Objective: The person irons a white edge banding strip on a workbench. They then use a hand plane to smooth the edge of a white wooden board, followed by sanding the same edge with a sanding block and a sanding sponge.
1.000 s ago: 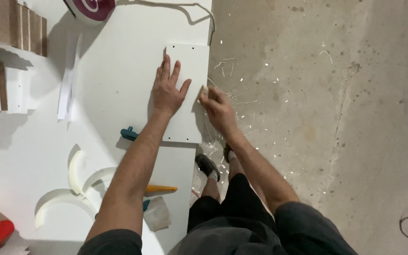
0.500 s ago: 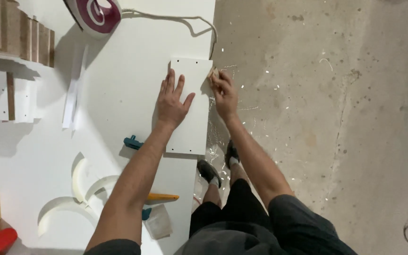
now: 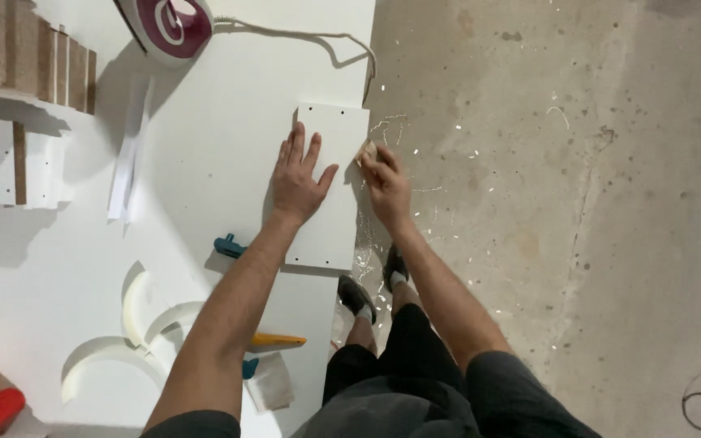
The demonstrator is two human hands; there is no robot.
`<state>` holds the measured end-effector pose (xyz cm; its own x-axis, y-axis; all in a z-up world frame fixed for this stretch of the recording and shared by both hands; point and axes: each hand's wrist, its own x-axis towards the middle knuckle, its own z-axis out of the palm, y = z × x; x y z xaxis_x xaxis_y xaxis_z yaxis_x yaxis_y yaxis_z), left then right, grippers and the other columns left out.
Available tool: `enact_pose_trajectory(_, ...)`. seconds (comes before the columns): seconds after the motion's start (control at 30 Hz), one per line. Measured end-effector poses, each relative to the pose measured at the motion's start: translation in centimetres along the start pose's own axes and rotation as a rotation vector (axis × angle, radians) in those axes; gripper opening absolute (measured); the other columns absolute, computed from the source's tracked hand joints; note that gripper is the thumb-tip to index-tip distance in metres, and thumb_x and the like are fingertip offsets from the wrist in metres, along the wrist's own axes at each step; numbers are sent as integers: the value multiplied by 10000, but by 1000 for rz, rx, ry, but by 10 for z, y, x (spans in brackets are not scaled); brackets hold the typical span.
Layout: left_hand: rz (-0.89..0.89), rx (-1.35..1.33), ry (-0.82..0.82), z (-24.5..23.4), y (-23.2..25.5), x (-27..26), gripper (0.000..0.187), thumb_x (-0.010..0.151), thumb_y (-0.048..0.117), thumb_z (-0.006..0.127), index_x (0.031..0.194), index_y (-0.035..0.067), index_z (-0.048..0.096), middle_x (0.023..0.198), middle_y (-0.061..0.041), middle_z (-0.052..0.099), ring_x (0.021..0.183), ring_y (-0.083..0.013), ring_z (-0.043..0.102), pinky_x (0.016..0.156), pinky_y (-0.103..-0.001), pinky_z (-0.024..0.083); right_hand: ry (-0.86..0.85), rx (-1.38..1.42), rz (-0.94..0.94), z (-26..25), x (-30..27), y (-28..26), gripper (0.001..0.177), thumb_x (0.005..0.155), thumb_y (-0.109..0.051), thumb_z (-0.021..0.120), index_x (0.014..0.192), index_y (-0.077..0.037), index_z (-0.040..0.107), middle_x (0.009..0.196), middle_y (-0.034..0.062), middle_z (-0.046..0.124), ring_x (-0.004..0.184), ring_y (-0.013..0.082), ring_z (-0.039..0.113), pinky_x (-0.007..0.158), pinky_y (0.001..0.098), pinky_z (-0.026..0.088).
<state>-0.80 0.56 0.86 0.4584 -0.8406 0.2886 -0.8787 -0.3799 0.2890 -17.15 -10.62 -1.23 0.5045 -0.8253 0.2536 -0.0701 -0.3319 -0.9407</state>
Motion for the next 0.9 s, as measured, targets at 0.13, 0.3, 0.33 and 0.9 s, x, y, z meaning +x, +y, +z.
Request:
enact_pose_trajectory(0.13,-8,-13,-4,4,-3,2,661,977,560,649,1446,96,602,1591,-214,391,1444,-339,441,1218,-451,324,-1,-56,-174,9,76,17,184,918,-62,803,1101,-81,790,1211,187,656,1118,388,677,941,417,595)
enact_pose_trajectory(0.3,11,2,60,-2,4,3,650,979,569,651,1423,94,626,1567,-213,427,1418,-336,475,1192,-450,359,-68,-282,-290,-6,21,-3,163,924,-93,780,1080,-133,804,1225,150,678,1064,373,703,853,436,580)
enact_pose_trajectory(0.33,6,4,54,-1,2,1,650,979,569,651,1423,94,626,1567,-213,427,1418,-336,475,1192,-450,359,-74,-278,-284,0,36,9,163,924,-93,780,1080,-133,804,1225,150,678,1064,373,703,853,436,580)
enact_pose_trajectory(0.9,22,-19,61,0,1,3,640,958,525,695,1409,74,635,1550,-230,446,1404,-352,490,1186,-453,366,110,442,-62,29,72,66,194,1018,-16,673,1205,-64,694,1343,116,617,1277,229,603,1076,374,466)
